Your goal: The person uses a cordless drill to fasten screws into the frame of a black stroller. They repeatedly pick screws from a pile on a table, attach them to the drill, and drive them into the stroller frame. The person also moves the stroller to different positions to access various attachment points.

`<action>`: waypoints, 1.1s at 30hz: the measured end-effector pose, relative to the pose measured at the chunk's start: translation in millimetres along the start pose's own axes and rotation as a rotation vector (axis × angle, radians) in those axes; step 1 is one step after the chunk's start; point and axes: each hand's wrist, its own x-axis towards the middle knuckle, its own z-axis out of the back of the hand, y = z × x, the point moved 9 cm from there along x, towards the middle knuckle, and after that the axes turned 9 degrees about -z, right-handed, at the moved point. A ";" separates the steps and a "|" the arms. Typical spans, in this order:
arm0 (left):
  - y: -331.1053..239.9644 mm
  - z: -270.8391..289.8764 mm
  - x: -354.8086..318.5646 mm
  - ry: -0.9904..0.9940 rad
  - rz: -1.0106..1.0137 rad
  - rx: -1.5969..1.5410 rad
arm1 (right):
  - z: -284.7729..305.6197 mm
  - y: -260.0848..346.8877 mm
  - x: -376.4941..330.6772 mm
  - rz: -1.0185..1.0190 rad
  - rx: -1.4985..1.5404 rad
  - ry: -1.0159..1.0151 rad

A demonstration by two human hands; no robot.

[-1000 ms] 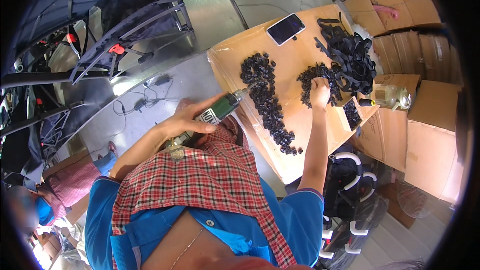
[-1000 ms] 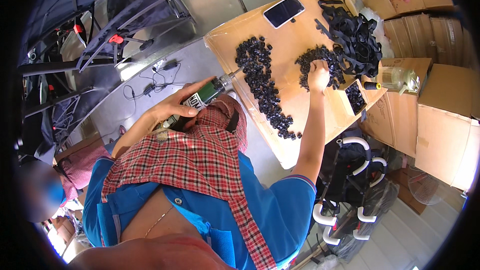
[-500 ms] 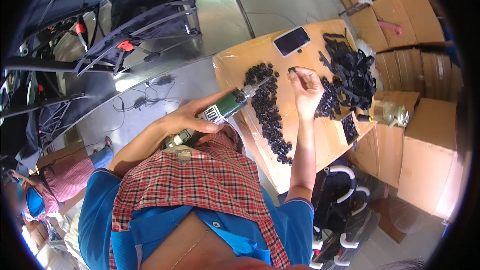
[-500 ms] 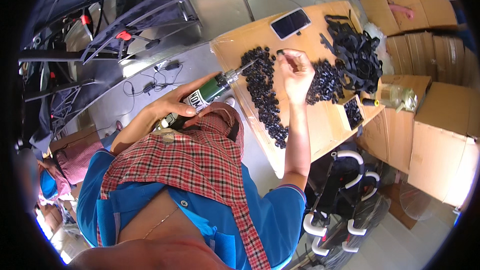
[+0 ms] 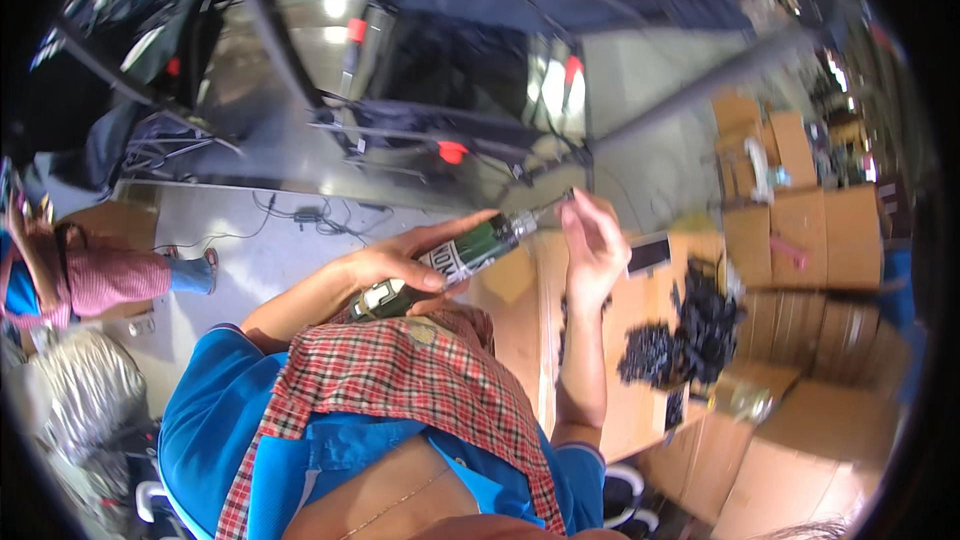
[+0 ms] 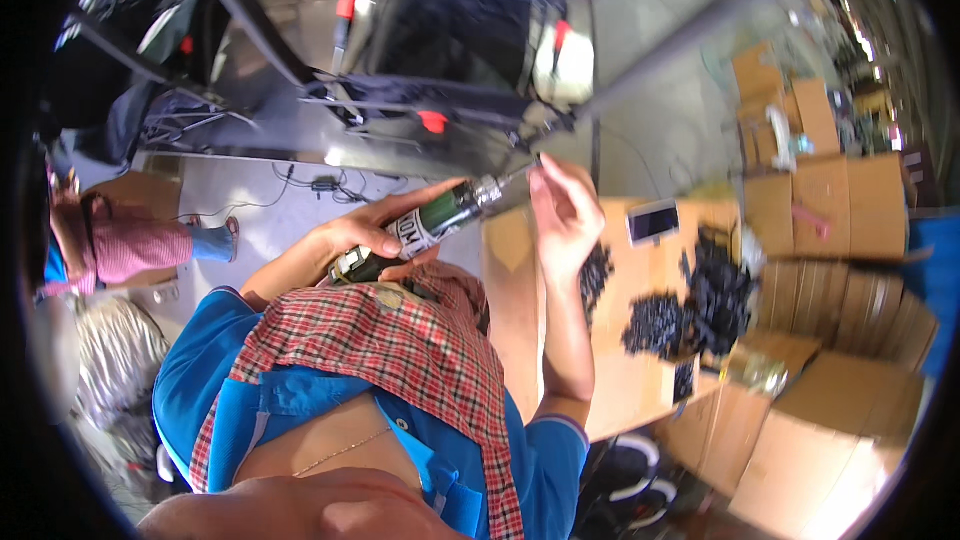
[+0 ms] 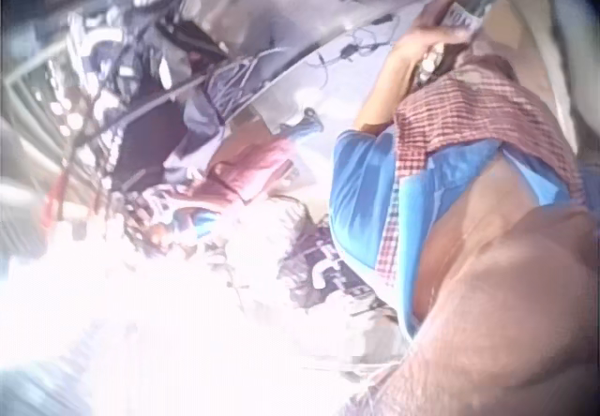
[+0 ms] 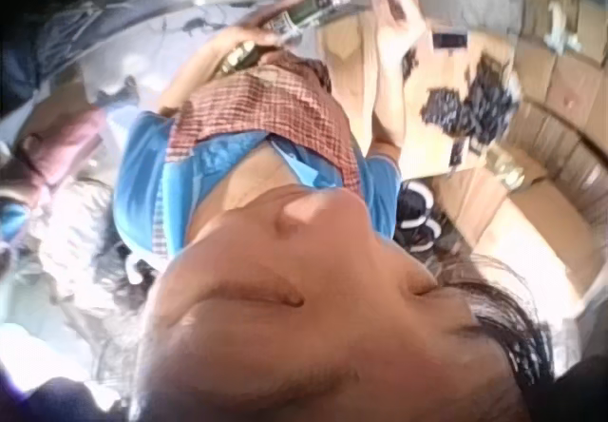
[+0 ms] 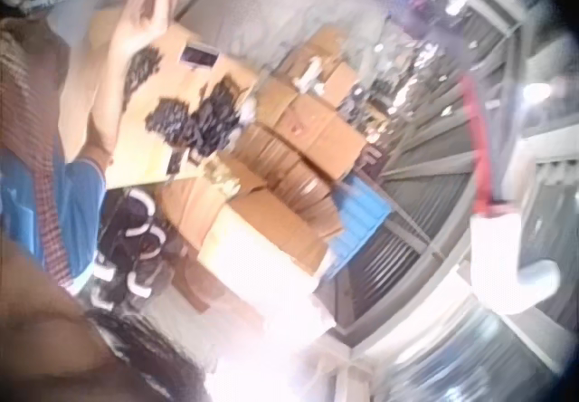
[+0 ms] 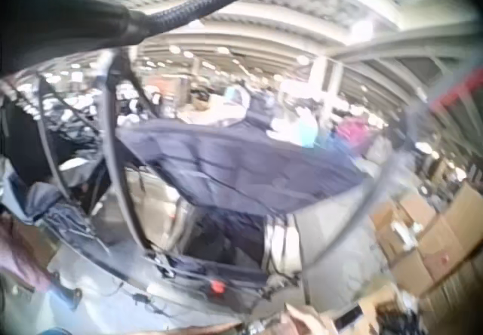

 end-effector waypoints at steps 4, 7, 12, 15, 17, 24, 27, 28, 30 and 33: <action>-50.5 35.3 -43.5 0.040 -0.153 -0.198 | -92.9 44.4 27.8 0.239 0.060 0.223; -90.1 49.0 -74.7 0.003 -0.312 -0.223 | -157.0 40.4 73.9 0.146 0.063 0.331; -112.8 71.9 -101.6 0.045 -0.331 -0.379 | -266.7 15.0 140.5 0.177 -0.475 0.440; -110.7 79.2 -102.2 0.070 -0.328 -0.391 | -309.6 -28.3 198.0 0.106 -0.740 0.423; -109.3 81.4 -104.4 0.079 -0.337 -0.395 | -348.1 -40.0 202.2 -0.090 -0.378 0.670; -103.7 83.7 -101.7 0.041 -0.383 -0.361 | -327.2 -18.5 180.7 0.117 -0.548 0.495; -101.9 85.6 -96.7 0.040 -0.401 -0.384 | -308.8 -24.5 177.6 0.099 -0.631 0.401; -101.1 84.7 -94.0 0.035 -0.398 -0.387 | -308.9 -29.3 181.5 0.081 -0.708 0.409; -101.2 82.8 -88.7 0.024 -0.395 -0.381 | -319.8 -41.7 194.3 0.077 -0.876 0.387; -98.3 83.9 -82.4 -0.005 -0.394 -0.354 | -347.4 -62.2 215.6 -0.284 -0.934 0.481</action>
